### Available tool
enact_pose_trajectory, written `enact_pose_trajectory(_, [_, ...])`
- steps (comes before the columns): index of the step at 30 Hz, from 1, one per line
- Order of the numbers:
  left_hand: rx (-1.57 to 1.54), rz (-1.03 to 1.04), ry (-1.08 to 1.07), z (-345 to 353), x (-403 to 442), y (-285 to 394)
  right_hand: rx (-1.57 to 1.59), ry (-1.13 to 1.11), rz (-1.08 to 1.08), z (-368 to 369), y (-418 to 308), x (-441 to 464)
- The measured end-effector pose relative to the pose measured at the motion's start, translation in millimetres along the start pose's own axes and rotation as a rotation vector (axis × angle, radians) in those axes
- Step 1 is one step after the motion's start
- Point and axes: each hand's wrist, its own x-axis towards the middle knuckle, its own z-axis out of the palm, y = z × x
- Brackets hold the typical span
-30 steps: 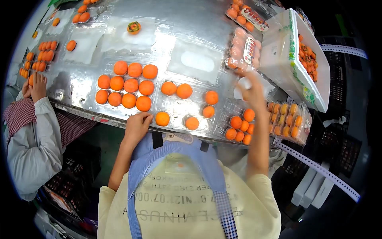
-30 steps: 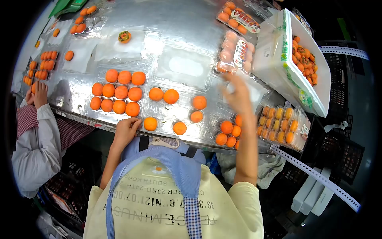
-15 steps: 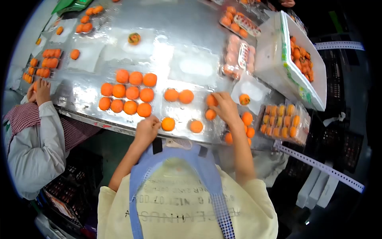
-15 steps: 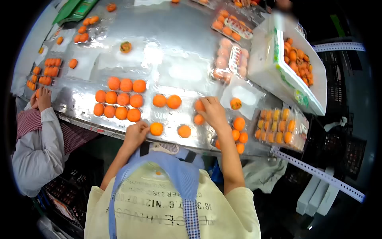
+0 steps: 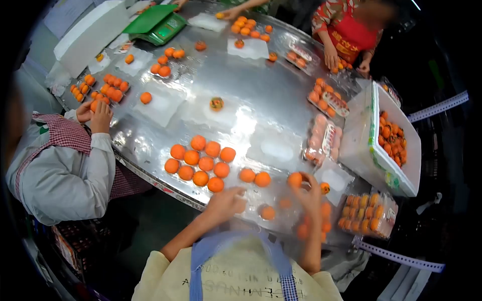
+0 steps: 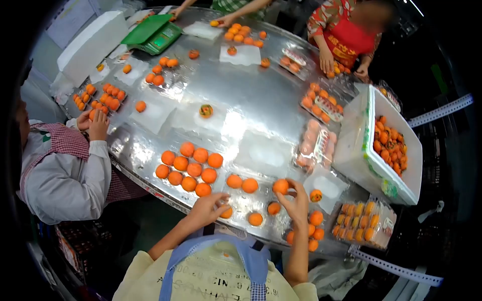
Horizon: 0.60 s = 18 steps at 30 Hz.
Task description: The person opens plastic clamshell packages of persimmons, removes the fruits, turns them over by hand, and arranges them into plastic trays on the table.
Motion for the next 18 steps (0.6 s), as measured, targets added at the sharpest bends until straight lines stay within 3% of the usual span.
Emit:
enact_pose_trajectory(1, [-0.062,0.059,0.022,-3.9,6.7,6.2,-0.016,-0.021,0.011,0.1,-1.9,3.1])
enact_pose_trajectory(3, [-0.384,0.151,0.062,-6.4,12.1,45.4,0.358,-0.098,0.097,13.7,-20.5,-6.1])
enact_pose_trajectory(5, [-0.428,0.176,0.012,-10.5,16.9,57.2,0.629,-0.225,0.134,26.8,-39.4,-19.0])
enact_pose_trajectory(8, [-0.338,0.382,0.152,-9.5,19.3,73.1,0.82,-0.31,0.166,44.0,-56.5,-33.2])
enact_pose_trajectory(14, [-0.475,0.272,0.05,-5.5,15.9,63.0,0.824,-0.28,0.208,53.6,-64.1,-44.1])
enact_pose_trajectory(18, [-0.989,0.098,-0.075,0.5,18.4,56.1,0.784,-0.193,0.236,54.8,-64.4,-42.4])
